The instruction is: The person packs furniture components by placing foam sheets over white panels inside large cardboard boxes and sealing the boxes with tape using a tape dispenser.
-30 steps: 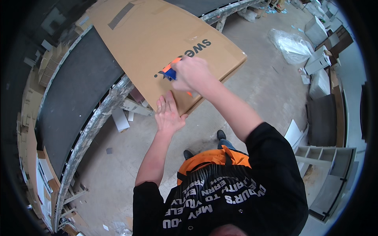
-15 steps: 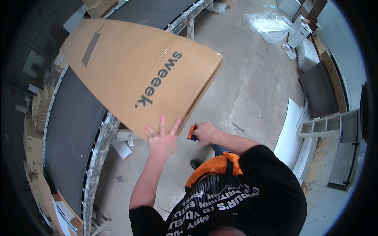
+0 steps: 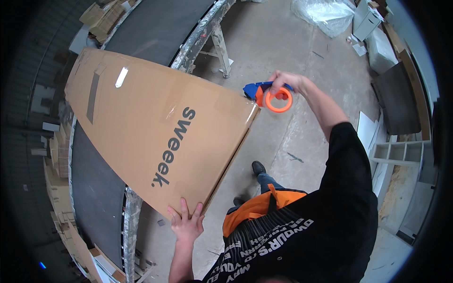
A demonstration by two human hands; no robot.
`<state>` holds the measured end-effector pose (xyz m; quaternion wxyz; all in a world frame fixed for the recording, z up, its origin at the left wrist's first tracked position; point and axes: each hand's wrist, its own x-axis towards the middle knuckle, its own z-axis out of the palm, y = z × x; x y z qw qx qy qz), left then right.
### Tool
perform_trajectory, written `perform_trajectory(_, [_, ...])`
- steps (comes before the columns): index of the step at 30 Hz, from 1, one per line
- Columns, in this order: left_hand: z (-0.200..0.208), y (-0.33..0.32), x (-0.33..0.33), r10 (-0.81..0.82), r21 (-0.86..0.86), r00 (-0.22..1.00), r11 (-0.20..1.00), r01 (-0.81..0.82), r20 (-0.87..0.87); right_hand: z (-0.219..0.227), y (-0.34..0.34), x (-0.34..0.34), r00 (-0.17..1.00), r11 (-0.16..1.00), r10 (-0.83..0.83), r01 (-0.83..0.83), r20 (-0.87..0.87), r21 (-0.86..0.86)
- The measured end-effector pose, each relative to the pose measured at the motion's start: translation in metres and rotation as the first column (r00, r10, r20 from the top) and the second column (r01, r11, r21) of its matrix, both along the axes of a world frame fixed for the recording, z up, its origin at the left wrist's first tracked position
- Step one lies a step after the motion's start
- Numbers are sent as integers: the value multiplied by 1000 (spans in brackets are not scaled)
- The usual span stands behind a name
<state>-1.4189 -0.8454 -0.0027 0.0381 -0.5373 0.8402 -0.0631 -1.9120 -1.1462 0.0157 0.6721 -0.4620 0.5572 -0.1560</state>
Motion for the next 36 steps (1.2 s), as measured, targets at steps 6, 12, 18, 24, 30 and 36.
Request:
perform_trajectory(6, [35, -6, -10, -54, 78, 998, 996, 51, 35, -42, 209, 60, 914, 985, -163, 127, 371, 118])
perform_trajectory(12, [97, -184, -118, -543, 25, 755, 806, 592, -366, -37, 225, 167, 741, 779, -526, 617, 418, -113])
perform_trajectory(18, [29, -286, -277, -842, 433, 533, 514, 740, 88, -20, 228, 186, 731, 755, -609, 653, 307, -58])
perform_trajectory(24, [39, -251, -228, -895, 323, 174, 322, 890, 411, -13, 292, 254, 793, 762, -564, 607, 231, -226])
perform_trajectory(30, [48, -165, -100, -983, 447, 139, 179, 877, 122, -34, 398, 371, 730, 671, -659, 679, 178, -298])
perform_trajectory(36, [32, -119, -15, -983, 322, 167, 134, 937, -78, -29, 410, 453, 765, 732, -644, 613, -7, -299])
